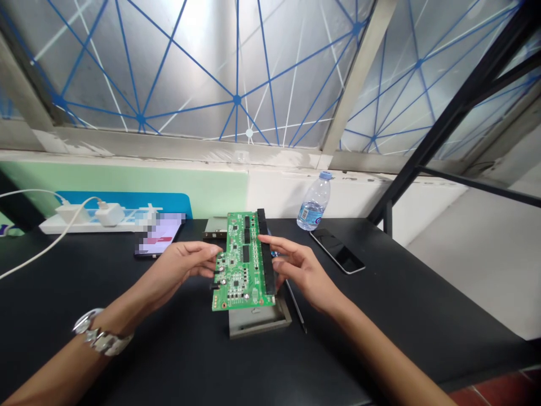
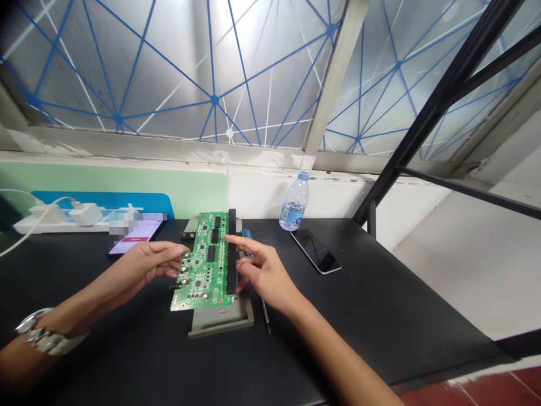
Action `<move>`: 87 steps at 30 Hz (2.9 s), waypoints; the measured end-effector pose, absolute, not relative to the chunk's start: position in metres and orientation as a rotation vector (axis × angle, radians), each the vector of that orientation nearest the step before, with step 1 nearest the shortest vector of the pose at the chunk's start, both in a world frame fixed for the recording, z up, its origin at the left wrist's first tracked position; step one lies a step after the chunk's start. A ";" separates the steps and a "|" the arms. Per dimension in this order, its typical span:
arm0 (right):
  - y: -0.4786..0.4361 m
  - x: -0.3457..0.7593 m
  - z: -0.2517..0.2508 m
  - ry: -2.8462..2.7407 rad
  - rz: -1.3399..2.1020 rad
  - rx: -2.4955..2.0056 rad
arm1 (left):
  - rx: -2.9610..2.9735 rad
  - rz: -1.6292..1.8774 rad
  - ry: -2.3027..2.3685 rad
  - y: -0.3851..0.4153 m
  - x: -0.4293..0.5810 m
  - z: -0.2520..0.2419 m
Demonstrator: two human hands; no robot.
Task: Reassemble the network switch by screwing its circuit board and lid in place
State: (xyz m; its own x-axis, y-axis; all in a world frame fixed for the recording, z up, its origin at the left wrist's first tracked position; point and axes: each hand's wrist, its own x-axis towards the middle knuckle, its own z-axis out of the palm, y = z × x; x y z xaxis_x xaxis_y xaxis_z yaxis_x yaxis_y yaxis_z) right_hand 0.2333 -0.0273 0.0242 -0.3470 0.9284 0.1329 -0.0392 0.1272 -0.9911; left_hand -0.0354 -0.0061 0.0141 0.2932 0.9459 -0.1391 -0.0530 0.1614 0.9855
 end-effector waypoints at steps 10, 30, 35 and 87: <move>-0.042 0.228 0.028 -1.707 1.309 -0.780 | 1.223 0.902 1.107 -0.007 -0.029 0.007; -0.057 0.210 0.014 -2.057 0.878 -0.743 | 1.266 0.933 0.694 -0.020 -0.016 0.006; -0.059 0.206 0.010 -2.094 0.762 -0.727 | 1.302 0.963 0.608 -0.028 -0.005 0.003; -0.073 0.206 0.030 -2.303 0.097 -0.415 | 1.278 1.079 0.790 -0.032 0.001 0.004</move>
State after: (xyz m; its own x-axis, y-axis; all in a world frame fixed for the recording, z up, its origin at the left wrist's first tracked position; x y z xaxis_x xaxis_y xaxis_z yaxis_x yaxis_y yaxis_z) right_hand 0.2062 -0.0725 0.0301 -0.6442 0.3251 0.6924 0.2657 0.9439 -0.1961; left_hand 0.0007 -0.0325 0.0042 0.3335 0.9371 0.1035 -0.1843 -0.0429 0.9819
